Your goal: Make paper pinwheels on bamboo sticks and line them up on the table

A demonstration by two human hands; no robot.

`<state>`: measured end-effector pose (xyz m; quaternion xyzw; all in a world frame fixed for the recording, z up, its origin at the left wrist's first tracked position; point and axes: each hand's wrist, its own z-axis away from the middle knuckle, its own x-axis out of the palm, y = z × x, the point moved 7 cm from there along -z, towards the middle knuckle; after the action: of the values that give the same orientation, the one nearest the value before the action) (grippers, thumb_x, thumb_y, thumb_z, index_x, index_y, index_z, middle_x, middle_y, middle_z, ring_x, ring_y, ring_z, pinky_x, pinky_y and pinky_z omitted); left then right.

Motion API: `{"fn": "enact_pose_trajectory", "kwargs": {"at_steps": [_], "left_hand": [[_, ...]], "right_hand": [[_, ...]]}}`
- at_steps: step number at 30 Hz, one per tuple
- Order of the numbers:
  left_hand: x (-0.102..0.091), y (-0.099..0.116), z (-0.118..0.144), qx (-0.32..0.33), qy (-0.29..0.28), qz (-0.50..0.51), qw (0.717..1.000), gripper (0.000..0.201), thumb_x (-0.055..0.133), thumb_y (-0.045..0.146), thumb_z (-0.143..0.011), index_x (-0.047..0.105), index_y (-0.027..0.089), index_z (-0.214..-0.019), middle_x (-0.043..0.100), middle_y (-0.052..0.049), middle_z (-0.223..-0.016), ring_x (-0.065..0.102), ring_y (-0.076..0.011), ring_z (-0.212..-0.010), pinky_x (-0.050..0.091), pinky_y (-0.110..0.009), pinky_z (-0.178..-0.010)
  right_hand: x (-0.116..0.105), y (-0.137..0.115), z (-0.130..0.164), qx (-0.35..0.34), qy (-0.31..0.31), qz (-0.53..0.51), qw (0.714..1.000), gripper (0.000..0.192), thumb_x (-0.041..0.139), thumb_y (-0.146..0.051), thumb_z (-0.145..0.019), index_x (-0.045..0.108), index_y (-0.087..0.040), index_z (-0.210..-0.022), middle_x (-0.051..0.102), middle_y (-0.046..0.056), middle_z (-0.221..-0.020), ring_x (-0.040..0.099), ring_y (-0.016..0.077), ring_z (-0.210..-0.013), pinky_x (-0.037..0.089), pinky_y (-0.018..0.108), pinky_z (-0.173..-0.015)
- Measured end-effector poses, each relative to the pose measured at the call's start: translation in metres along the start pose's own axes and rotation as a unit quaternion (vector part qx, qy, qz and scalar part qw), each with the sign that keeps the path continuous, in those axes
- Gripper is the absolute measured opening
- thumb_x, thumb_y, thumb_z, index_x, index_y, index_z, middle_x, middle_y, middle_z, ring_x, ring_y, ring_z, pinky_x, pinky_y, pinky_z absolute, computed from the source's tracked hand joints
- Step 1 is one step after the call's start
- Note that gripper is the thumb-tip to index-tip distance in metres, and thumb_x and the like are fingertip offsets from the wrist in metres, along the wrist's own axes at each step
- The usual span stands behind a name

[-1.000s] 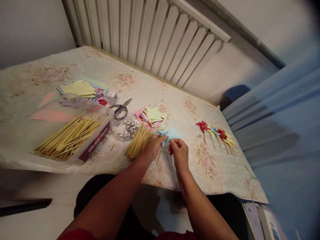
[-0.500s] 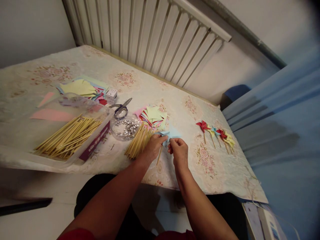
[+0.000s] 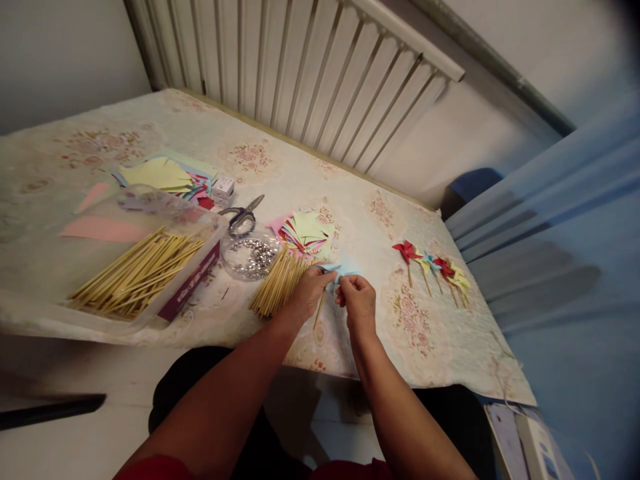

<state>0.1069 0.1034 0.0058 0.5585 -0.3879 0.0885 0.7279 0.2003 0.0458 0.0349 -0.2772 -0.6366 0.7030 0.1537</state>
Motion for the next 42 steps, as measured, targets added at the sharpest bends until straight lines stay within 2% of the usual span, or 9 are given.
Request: {"fn": "enact_pose_trajectory", "kwargs": {"at_steps": [8, 23, 42], "left_hand": [[-0.0019, -0.0032, -0.0034, -0.001, -0.004, 0.004, 1.000, 0.020, 0.071, 0.032, -0.065, 0.065, 0.015, -0.073, 0.058, 0.002, -0.060, 0.048, -0.0104, -0.055, 0.037, -0.024, -0.056], [-0.0031, -0.0056, -0.0031, -0.003, -0.003, 0.002, 1.000, 0.018, 0.069, 0.028, -0.066, 0.067, 0.014, -0.076, 0.060, 0.000, -0.066, 0.051, -0.0114, -0.061, 0.040, -0.023, -0.058], [-0.0059, -0.0088, -0.0055, -0.007, 0.010, 0.017, 1.000, 0.026, 0.075, 0.032, -0.061, 0.066, 0.014, -0.077, 0.059, 0.002, -0.063, 0.048, -0.0097, -0.056, 0.038, -0.023, -0.054]], "right_hand": [[0.0004, 0.0002, -0.0008, 0.005, -0.018, -0.007, 1.000, 0.019, 0.064, -0.036, -0.070, 0.058, -0.019, -0.065, 0.057, -0.005, -0.049, 0.046, 0.0095, -0.039, 0.033, 0.022, -0.040], [-0.0035, 0.0019, -0.0016, 0.002, 0.018, 0.015, 1.000, 0.015, 0.062, -0.030, -0.069, 0.054, -0.020, -0.060, 0.056, -0.006, -0.047, 0.047, 0.0100, -0.038, 0.033, 0.022, -0.039], [-0.0013, -0.0015, -0.0034, -0.007, -0.005, 0.028, 1.000, 0.016, 0.062, -0.032, -0.070, 0.056, -0.020, -0.060, 0.055, -0.006, -0.047, 0.046, 0.0100, -0.038, 0.033, 0.023, -0.040]]}}
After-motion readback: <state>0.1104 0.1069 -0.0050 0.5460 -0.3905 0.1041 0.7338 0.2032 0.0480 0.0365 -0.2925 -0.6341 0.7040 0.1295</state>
